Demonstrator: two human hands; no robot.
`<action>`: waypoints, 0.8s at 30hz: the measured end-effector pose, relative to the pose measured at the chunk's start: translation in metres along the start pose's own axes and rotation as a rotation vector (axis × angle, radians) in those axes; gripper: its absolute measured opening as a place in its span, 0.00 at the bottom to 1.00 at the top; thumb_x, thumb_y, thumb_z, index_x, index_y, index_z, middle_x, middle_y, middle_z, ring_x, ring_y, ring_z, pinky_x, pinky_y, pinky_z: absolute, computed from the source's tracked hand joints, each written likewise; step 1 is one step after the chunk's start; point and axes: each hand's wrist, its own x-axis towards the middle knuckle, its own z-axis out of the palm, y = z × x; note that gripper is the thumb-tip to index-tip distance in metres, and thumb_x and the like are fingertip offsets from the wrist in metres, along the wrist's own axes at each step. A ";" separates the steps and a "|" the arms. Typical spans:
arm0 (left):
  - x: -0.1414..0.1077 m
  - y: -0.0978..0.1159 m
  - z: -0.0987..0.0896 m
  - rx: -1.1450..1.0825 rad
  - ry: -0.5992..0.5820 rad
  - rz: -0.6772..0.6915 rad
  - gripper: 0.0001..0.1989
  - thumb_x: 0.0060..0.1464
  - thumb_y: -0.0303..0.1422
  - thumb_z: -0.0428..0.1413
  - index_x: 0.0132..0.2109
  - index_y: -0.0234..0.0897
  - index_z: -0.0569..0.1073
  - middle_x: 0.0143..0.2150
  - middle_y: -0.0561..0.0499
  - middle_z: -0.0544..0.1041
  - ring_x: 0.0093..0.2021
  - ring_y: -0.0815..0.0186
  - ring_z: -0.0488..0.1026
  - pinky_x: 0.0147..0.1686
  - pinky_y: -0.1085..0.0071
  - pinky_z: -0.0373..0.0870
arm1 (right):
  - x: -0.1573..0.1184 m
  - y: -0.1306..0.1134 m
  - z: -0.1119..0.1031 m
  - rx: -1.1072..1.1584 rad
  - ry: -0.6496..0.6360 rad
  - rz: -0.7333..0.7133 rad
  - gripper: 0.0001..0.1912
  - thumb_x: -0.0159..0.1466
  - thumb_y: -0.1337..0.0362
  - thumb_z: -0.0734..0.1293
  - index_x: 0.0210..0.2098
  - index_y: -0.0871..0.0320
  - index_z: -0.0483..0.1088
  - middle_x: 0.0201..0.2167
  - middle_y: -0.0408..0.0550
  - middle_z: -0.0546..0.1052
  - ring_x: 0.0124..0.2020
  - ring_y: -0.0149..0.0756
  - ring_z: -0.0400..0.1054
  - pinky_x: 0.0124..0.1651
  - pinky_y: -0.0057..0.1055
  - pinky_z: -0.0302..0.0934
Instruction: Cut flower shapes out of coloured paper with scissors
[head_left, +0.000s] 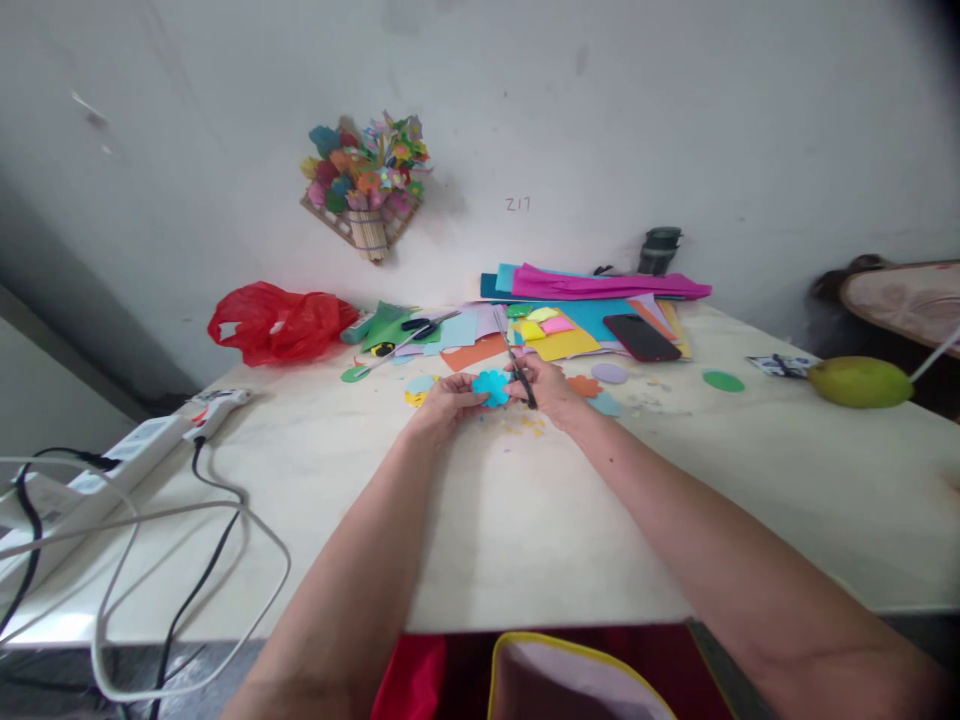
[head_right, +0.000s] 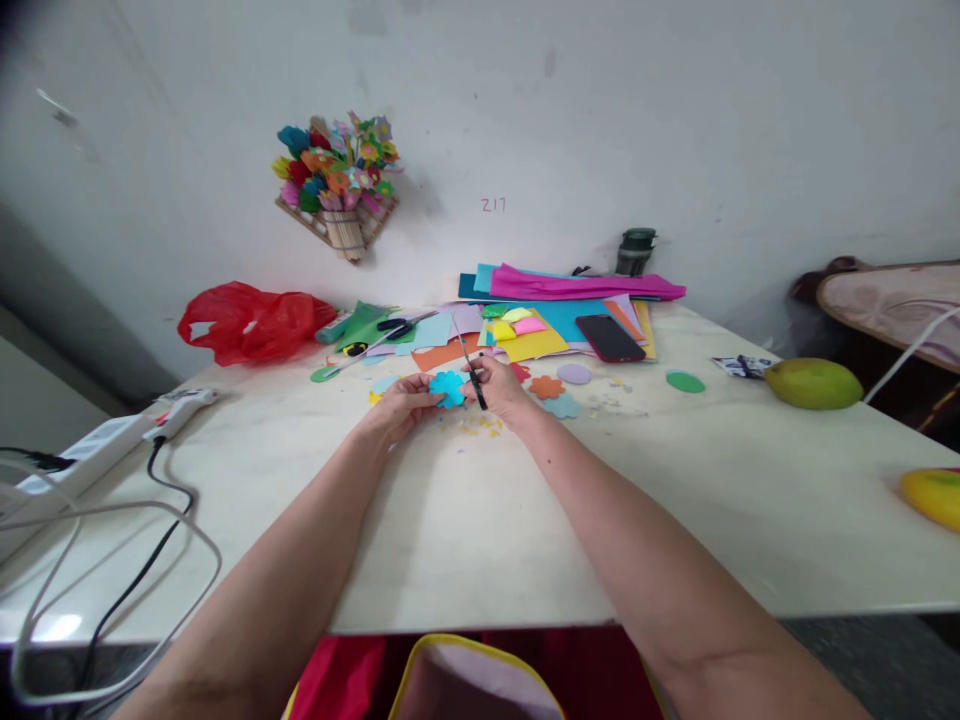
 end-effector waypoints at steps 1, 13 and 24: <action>0.000 0.000 0.001 0.008 0.005 -0.016 0.16 0.29 0.27 0.68 0.29 0.31 0.73 0.27 0.51 0.77 0.28 0.67 0.75 0.35 0.69 0.72 | 0.000 0.000 0.000 0.001 -0.002 -0.002 0.18 0.41 0.67 0.71 0.32 0.58 0.65 0.17 0.36 0.69 0.18 0.28 0.65 0.23 0.25 0.60; 0.001 0.000 -0.002 -0.039 0.180 0.113 0.15 0.37 0.33 0.66 0.34 0.32 0.73 0.31 0.48 0.77 0.30 0.65 0.75 0.35 0.68 0.72 | -0.005 -0.002 -0.001 -0.051 -0.101 0.021 0.18 0.46 0.61 0.73 0.31 0.59 0.63 0.16 0.38 0.69 0.14 0.26 0.63 0.15 0.21 0.54; 0.003 0.002 -0.006 -0.059 0.248 0.144 0.14 0.41 0.33 0.64 0.34 0.30 0.70 0.32 0.46 0.77 0.33 0.64 0.77 0.40 0.66 0.74 | -0.010 -0.011 -0.008 -0.266 -0.308 0.152 0.14 0.52 0.59 0.71 0.26 0.61 0.64 0.17 0.44 0.72 0.12 0.25 0.62 0.09 0.19 0.44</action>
